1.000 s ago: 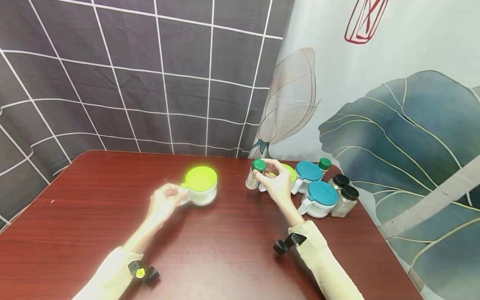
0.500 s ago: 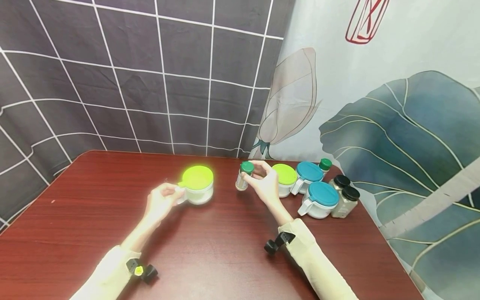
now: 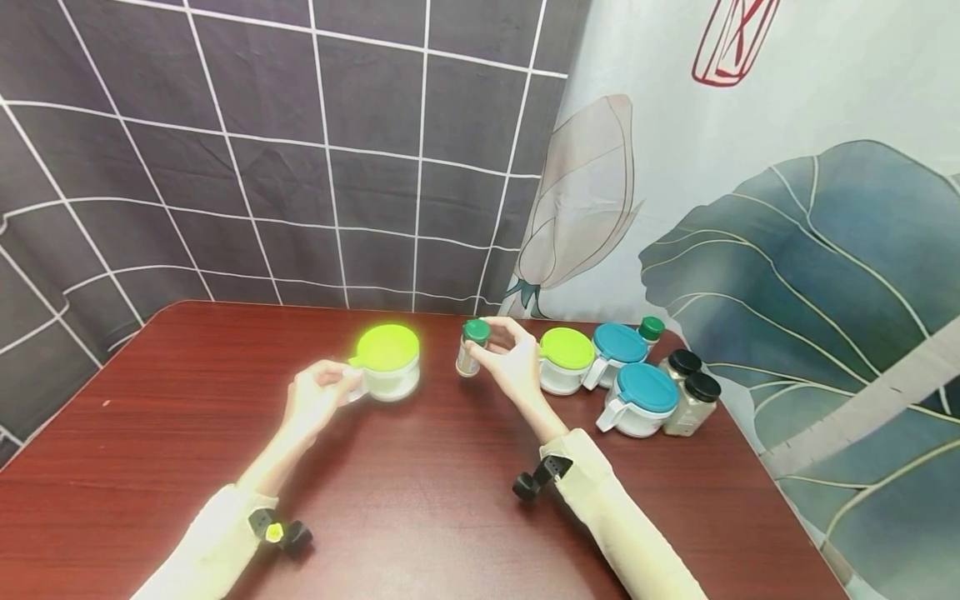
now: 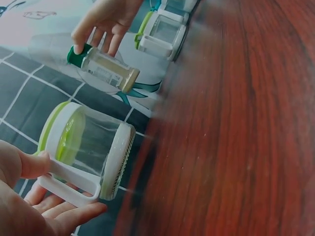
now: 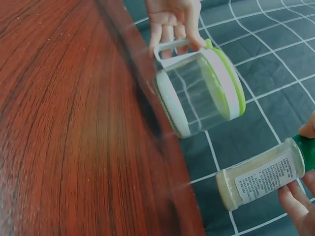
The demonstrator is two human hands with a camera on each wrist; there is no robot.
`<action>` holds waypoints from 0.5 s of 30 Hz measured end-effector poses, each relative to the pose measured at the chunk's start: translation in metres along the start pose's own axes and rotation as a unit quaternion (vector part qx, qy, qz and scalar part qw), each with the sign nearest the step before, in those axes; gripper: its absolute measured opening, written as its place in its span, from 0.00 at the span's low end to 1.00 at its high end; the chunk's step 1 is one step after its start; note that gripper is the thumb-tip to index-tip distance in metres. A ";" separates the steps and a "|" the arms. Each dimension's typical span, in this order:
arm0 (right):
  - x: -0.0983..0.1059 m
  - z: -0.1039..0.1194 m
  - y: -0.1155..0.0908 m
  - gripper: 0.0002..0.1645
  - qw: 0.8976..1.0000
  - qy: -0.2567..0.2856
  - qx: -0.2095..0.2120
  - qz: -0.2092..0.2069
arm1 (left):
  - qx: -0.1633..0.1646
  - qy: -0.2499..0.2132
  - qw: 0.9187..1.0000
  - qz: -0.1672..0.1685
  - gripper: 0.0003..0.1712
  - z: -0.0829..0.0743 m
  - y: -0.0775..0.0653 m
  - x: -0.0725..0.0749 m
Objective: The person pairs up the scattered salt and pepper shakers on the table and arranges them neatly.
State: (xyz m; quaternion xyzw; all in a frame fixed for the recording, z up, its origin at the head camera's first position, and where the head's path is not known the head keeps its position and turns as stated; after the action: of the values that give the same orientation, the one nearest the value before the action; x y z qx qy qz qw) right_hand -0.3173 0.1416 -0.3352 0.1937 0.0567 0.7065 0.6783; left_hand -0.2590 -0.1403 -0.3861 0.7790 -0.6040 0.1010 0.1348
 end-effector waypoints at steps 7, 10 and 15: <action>-0.006 -0.014 0.008 0.23 1.000 -0.012 0.003 -0.002 | -0.003 0.008 1.000 -0.007 0.12 0.001 0.004 0.002; -0.009 -0.015 0.010 0.23 1.000 -0.012 0.006 -0.001 | -0.005 0.013 1.000 -0.010 0.12 0.001 0.006 0.003; -0.015 -0.014 0.012 0.23 1.000 0.002 0.006 0.004 | -0.003 0.017 1.000 -0.015 0.12 0.001 0.009 0.005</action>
State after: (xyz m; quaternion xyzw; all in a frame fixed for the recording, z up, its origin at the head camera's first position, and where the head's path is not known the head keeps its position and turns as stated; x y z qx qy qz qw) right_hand -0.3331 0.1286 -0.3472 0.1969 0.0619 0.7091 0.6743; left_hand -0.2662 -0.1474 -0.3849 0.7857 -0.5901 0.1107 0.1491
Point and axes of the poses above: each hand's wrist, its own y-axis towards the middle knuckle, its own x-axis out of the back of the hand, z = x × y, the point moved 7 cm from there along y, towards the middle knuckle, and after that the axes turned 4 degrees about z, right-handed, at the moved point
